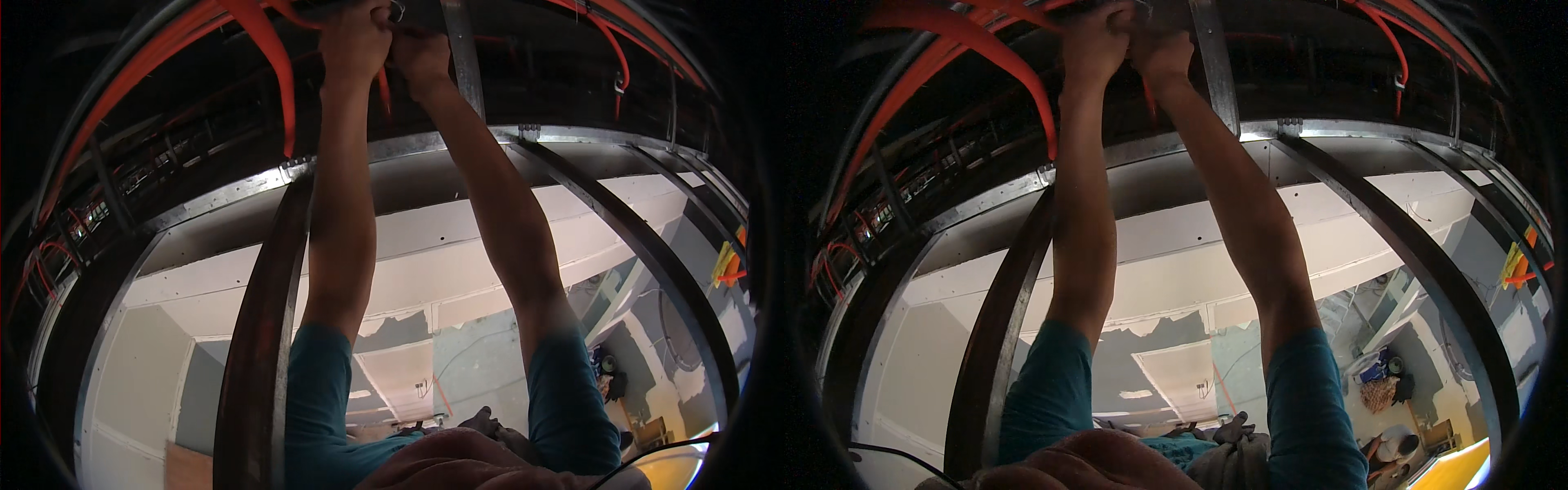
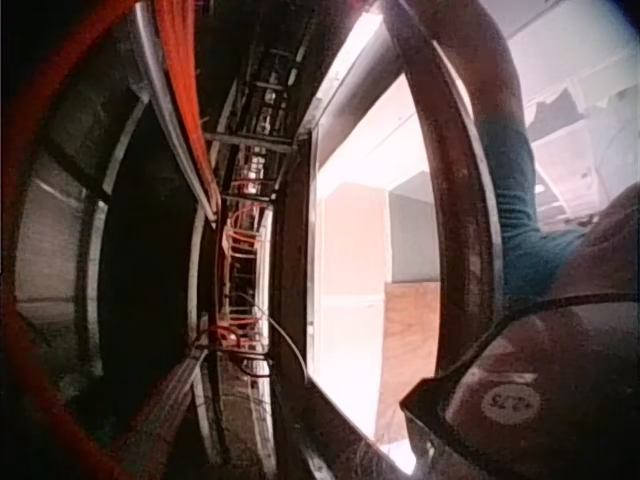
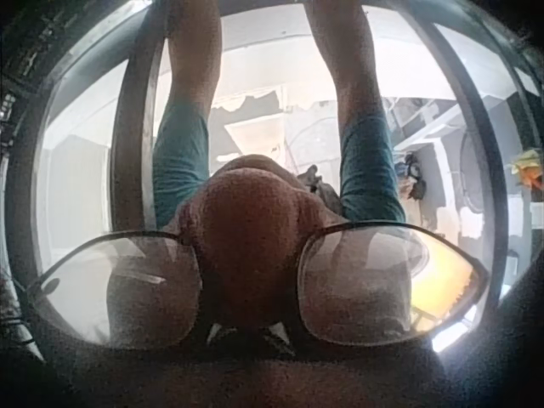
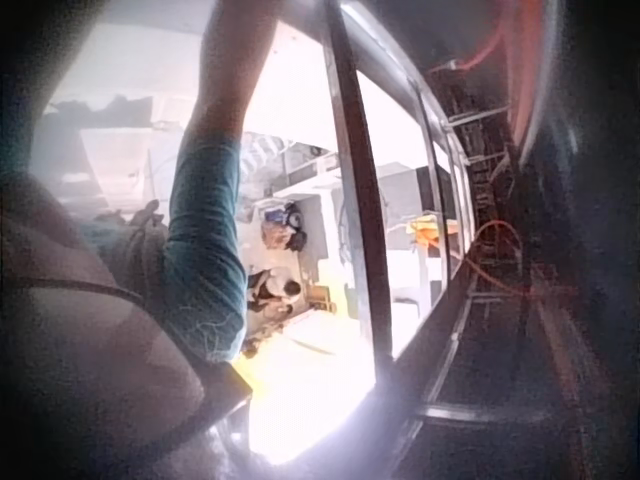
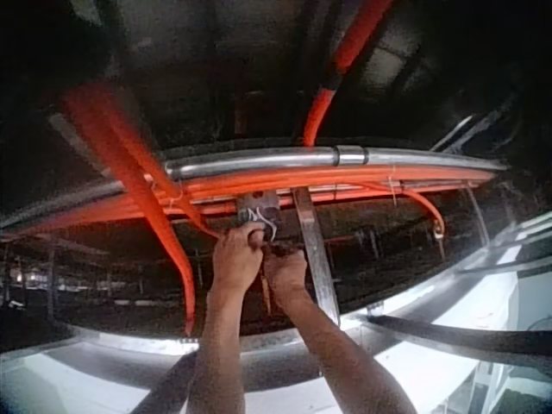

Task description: The person works on electrical wiring within an open ceiling framework, using hands to manipulate and secure wires and small components.

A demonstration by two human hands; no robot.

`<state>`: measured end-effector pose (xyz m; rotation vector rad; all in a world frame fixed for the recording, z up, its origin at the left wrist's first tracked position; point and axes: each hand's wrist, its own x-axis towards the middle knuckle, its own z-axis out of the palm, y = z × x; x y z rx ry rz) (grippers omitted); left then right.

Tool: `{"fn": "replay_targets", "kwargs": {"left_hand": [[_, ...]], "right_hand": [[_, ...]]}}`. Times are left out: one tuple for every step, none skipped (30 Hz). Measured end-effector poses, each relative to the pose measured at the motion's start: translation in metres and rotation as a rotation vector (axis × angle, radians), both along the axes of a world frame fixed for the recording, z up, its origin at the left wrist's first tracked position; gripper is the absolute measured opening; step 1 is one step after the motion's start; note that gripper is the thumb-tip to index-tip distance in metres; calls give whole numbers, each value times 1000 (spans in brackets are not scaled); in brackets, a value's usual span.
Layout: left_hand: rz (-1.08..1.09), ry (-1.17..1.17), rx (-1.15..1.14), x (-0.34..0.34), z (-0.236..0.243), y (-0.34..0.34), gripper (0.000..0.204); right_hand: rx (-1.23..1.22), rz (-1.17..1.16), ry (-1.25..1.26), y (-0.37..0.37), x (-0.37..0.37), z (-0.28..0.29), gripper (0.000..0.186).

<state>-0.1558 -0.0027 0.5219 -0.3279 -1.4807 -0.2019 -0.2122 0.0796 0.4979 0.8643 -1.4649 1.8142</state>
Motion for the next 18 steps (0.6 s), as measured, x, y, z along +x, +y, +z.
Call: {"fn": "replay_targets", "kwargs": {"left_hand": [[54, -27, -33, -4, 12, -7, 11], [83, -25, -41, 0, 29, -16, 11], [210, -283, -64, -5, 38, -14, 11], [338, -542, -91, -10, 44, -12, 15], [321, -547, -95, -9, 42, -3, 15], [213, -595, -21, 0, 40, 1, 17], [106, -641, 55, 8, 37, 5, 21], [110, -640, 55, 7, 40, 1, 21], [109, -644, 53, 7, 44, -3, 21], [108, -647, 51, 5, 45, -7, 22], [106, -649, 48, 2, 40, -6, 22], [-9, -499, 30, -2, 31, -4, 19], [-124, -349, 12, -4, 27, -3, 20], [-117, -349, 13, -4, 31, -8, 20], [-88, -412, 12, -3, 38, -14, 20], [-58, -476, 11, -2, 43, -19, 23], [-68, -477, 9, -1, 42, -10, 23], [-32, -521, 38, 0, 42, 0, 22]], "right_hand": [[24, -115, -35, -2, 12, -1, 27], [40, -211, -66, -4, 31, 3, 27], [41, -232, -68, 1, 25, 1, 27], [37, -90, -123, 5, 20, -1, 23], [30, 54, -182, 10, 13, -6, 20], [30, 52, -184, 11, 12, -8, 20], [16, 125, -197, 12, 11, -12, 18], [2, 204, -207, 10, 14, -16, 16], [2, 209, -207, 7, 16, -20, 16], [-98, 332, -175, 4, 18, -24, 17], [-200, 449, -141, 4, 18, -26, 22], [-202, 447, -142, 6, 17, -25, 22], [-206, 430, -154, 9, 16, -24, 21], [-208, 423, -165, 8, 19, -23, 20], [-207, 432, -165, 5, 22, -24, 20], [-177, 394, -163, -1, 26, -25, 20], [-148, 337, -161, 1, 23, -27, 22], [-149, 327, -161, 0, 16, -29, 22]]}}
